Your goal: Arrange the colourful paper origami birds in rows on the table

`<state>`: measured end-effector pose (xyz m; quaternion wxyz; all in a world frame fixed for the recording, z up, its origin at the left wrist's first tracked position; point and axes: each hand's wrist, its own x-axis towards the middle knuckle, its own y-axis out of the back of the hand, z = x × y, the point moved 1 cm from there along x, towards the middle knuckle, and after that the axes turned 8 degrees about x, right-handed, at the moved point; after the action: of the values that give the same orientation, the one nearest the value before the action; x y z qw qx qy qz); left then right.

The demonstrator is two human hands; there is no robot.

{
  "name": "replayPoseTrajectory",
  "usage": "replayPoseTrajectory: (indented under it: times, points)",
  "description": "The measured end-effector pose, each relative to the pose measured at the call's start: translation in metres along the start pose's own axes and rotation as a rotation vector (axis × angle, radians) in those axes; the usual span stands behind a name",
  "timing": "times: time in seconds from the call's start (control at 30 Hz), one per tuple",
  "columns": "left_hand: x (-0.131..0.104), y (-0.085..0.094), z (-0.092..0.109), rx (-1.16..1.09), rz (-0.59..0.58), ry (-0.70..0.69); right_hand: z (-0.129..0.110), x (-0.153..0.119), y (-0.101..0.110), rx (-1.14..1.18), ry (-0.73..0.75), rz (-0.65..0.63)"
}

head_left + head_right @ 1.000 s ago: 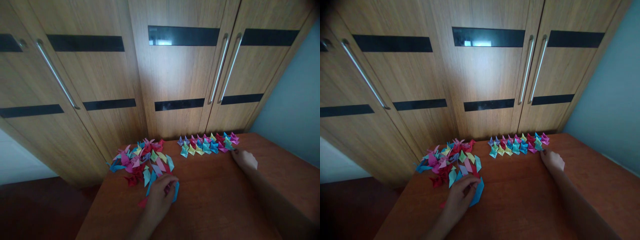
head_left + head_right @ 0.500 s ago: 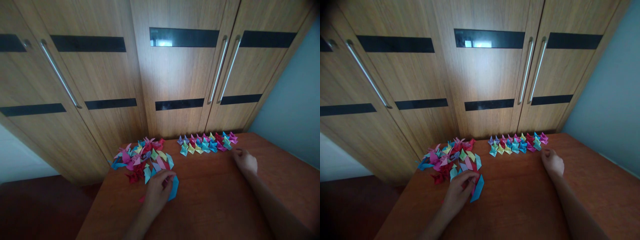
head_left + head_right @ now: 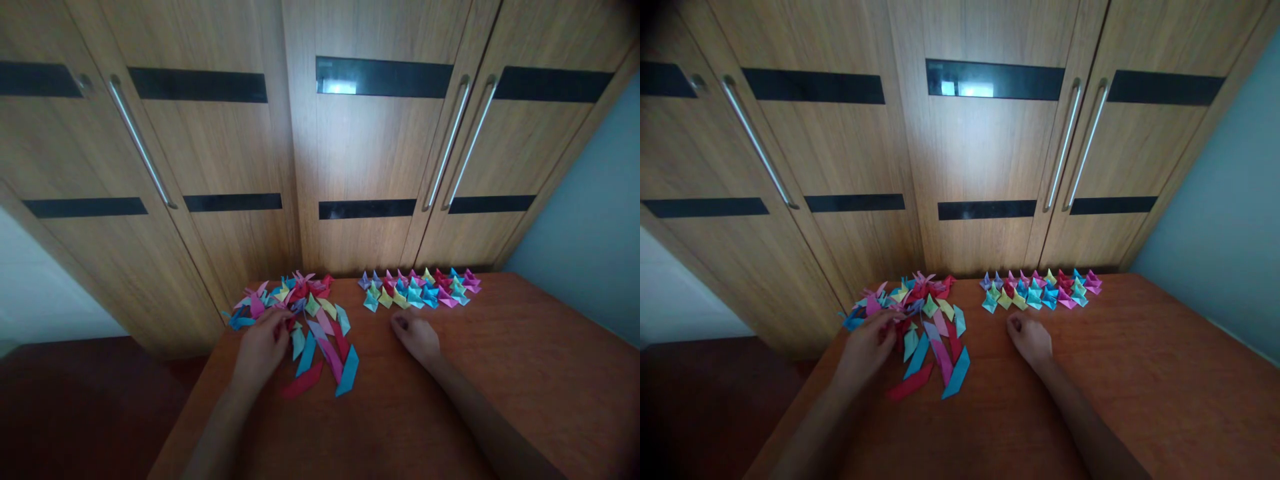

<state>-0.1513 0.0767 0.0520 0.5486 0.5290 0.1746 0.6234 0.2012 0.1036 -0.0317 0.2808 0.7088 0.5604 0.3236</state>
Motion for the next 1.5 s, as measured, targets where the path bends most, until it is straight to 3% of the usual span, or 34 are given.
replayPoseTrajectory:
  times: [0.13,0.23,0.57,0.73,0.9,1.03,1.13,1.23,1.37,1.5]
  points:
    - [-0.012,0.015,-0.05,0.126,-0.042,0.13,-0.009,0.002,-0.003,-0.065,-0.014,-0.005]
    - [-0.025,0.019,-0.07,0.161,-0.113,0.195,-0.006,0.002,-0.002,-0.052,0.006,0.0]
    - [-0.032,0.005,-0.074,0.072,-0.215,-0.025,-0.004,-0.004,-0.001,-0.002,0.091,0.008]
    - [-0.034,0.007,-0.079,0.031,-0.221,0.057,-0.002,-0.005,-0.001,0.027,0.117,0.011]
    - [-0.034,0.024,-0.076,-0.012,-0.164,0.24,-0.001,-0.004,-0.001,0.073,0.129,0.017]
    - [-0.027,0.034,-0.059,-0.171,0.03,0.423,0.004,-0.001,-0.002,0.171,0.124,0.001]
    - [-0.016,0.026,-0.032,-0.299,0.104,0.433,0.008,0.0,-0.002,0.315,0.121,-0.018]
    - [-0.001,0.004,0.006,-0.355,0.096,0.281,0.007,-0.001,0.002,0.494,0.115,-0.049]
    - [0.017,-0.035,0.065,-0.301,0.006,-0.026,0.001,-0.009,0.017,0.744,0.122,-0.22]
    - [0.026,-0.075,0.111,-0.284,-0.064,-0.165,-0.005,-0.016,0.03,0.872,0.098,-0.292]
